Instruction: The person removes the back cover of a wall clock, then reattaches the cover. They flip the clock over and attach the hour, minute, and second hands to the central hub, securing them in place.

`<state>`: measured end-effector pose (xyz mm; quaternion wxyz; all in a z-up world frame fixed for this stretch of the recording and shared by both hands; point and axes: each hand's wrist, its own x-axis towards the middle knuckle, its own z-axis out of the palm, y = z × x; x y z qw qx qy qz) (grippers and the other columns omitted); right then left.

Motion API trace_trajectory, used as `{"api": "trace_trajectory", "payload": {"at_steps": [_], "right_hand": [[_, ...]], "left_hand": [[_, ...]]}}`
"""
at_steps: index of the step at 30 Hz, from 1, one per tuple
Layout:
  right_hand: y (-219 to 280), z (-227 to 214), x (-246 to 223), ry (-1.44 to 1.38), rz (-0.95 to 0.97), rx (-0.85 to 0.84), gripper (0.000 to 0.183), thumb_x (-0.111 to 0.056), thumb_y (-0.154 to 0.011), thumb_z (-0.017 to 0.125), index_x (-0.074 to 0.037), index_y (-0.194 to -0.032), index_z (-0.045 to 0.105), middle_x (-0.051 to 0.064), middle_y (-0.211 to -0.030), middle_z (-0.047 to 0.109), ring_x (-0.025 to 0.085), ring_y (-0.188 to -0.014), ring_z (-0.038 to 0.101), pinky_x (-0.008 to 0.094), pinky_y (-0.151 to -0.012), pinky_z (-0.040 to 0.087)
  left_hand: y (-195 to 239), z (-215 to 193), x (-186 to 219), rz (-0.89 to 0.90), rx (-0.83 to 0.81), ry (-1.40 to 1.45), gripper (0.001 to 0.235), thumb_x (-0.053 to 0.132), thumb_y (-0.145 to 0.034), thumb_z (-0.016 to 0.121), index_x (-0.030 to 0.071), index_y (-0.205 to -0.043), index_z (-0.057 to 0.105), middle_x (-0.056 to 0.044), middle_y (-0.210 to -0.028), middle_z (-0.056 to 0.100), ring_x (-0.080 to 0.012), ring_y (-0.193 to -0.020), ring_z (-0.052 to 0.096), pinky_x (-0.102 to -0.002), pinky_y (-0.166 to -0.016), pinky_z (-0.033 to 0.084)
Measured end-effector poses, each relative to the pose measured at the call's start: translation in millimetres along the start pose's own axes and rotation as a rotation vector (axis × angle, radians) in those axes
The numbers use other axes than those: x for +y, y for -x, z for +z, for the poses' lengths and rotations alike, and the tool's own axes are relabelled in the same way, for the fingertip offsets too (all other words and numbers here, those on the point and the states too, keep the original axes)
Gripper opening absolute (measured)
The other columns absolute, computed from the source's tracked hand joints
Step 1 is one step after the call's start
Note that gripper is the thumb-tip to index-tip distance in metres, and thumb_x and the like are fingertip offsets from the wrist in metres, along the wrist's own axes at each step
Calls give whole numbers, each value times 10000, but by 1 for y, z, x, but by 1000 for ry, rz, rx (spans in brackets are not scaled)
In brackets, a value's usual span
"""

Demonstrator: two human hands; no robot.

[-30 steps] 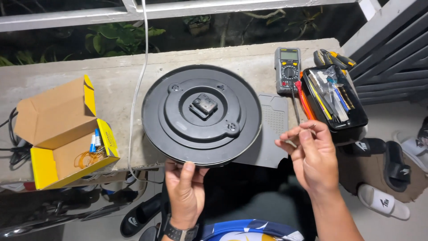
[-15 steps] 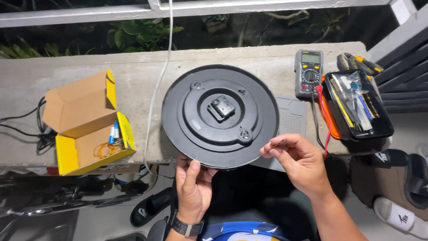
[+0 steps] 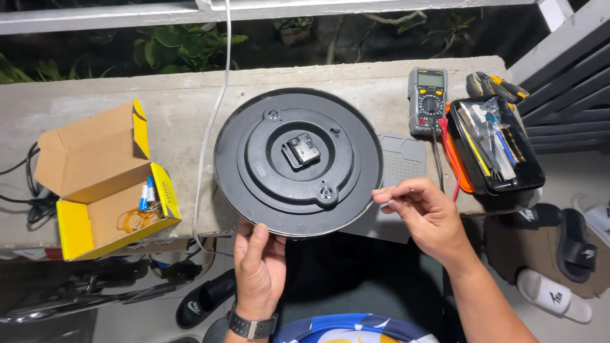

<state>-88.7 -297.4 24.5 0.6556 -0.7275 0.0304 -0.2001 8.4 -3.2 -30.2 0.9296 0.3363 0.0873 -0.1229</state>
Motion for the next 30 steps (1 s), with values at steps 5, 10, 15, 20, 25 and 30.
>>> {"api": "trace_trajectory", "payload": {"at_steps": [5,10,15,20,25,30], "right_hand": [[-9,0,5,-27,-36,-101,178,89,-1119,642,-44,-1234,669,181,-1158,863,330,-1268,872,368,-1023,762],[-22,-5,5,-15,-9,-167,178,79,-1104,669,-50,-1221,704,162,-1144,875,243,-1140,857,307,-906,689],[-36,-6,-12,83,121,-282,132,9,-1114,677,-94,-1161,745,106,-1094,895,165,-1054,859,272,-869,685],[-48,-4,-18,111,151,-373,131,10,-1107,673,-86,-1166,742,109,-1048,889,167,-989,838,279,-904,655],[-55,-3,-18,105,156,-416,113,-15,-1113,671,-86,-1181,727,110,-1014,882,165,-954,809,299,-921,644],[-56,-5,-13,77,156,-426,100,-38,-1112,689,-92,-1184,731,105,-1010,879,160,-958,804,298,-904,635]], "left_hand": [[1,-8,-1,-22,-36,-7,577,-11,-1002,777,156,-1537,635,-90,-1363,782,-282,-1240,750,-436,-1032,649],[-1,-12,0,-36,-57,-18,595,10,-1006,796,154,-1561,636,-71,-1248,812,-272,-1175,785,-455,-956,702],[-1,-12,4,-41,-33,-36,593,9,-991,796,154,-1545,646,-78,-1290,798,-305,-1215,778,-508,-985,700],[0,-4,9,-53,-17,-63,562,43,-986,798,149,-1518,653,-66,-1276,763,-313,-1227,769,-545,-957,712],[1,2,14,-80,9,-62,564,36,-989,757,116,-1531,620,-133,-1448,734,-360,-1310,736,-613,-983,702],[-1,-5,10,-80,0,-66,547,41,-993,766,117,-1518,631,-128,-1421,748,-352,-1290,749,-587,-964,713]]}}
